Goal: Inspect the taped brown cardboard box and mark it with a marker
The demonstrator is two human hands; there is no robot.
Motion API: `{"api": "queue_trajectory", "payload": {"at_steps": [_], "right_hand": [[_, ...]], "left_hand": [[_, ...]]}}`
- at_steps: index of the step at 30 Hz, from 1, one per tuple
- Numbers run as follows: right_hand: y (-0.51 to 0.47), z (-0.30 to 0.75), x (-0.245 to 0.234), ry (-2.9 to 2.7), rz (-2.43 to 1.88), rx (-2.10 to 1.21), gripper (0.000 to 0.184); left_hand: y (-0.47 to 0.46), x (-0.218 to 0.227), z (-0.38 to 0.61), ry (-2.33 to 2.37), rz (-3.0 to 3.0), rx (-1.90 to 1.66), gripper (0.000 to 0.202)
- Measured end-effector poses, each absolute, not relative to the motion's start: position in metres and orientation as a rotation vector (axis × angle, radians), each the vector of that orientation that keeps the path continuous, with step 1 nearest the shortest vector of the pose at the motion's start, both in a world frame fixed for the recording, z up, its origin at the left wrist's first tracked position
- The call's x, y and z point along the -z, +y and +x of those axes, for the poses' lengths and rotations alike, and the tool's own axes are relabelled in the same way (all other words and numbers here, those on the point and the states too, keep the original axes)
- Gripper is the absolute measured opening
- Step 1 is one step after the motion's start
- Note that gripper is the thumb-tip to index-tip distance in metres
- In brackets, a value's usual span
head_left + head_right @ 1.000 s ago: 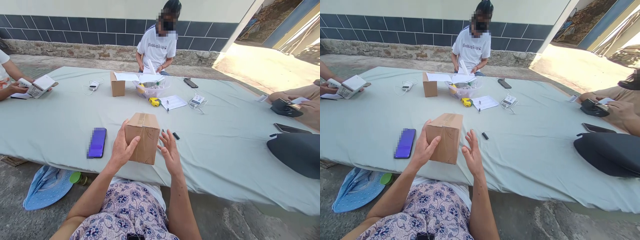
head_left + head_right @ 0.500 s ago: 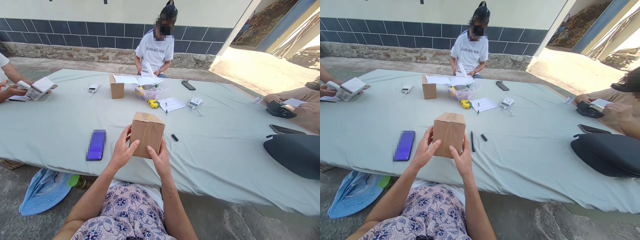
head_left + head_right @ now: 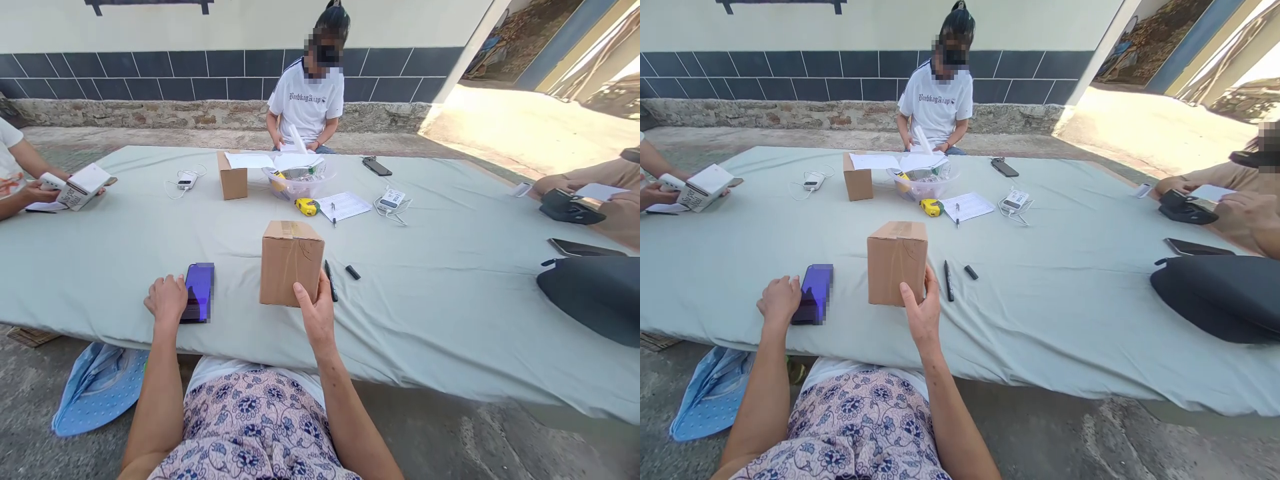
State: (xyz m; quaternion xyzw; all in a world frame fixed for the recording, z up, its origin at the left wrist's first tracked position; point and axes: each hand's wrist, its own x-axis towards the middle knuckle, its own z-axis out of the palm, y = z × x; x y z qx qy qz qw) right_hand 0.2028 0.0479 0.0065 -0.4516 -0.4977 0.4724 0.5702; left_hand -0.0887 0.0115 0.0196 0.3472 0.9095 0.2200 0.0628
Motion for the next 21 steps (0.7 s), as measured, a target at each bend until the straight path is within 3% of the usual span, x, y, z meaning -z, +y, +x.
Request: {"api": "queue_trajectory", "payload": {"at_steps": [7,21], "right_hand": [[0.047,0.201,-0.005,-1.148,-1.075,-1.120,0.074],[0.050,0.200,0.003,-1.136,-1.104,-1.100,0.069]], "left_hand": [[0.016,0.000,-0.076,2.668,1.156,-0.551,0.047],[0.022,0.005,-0.081,2.294,1.180,-0.818,0.033]]}}
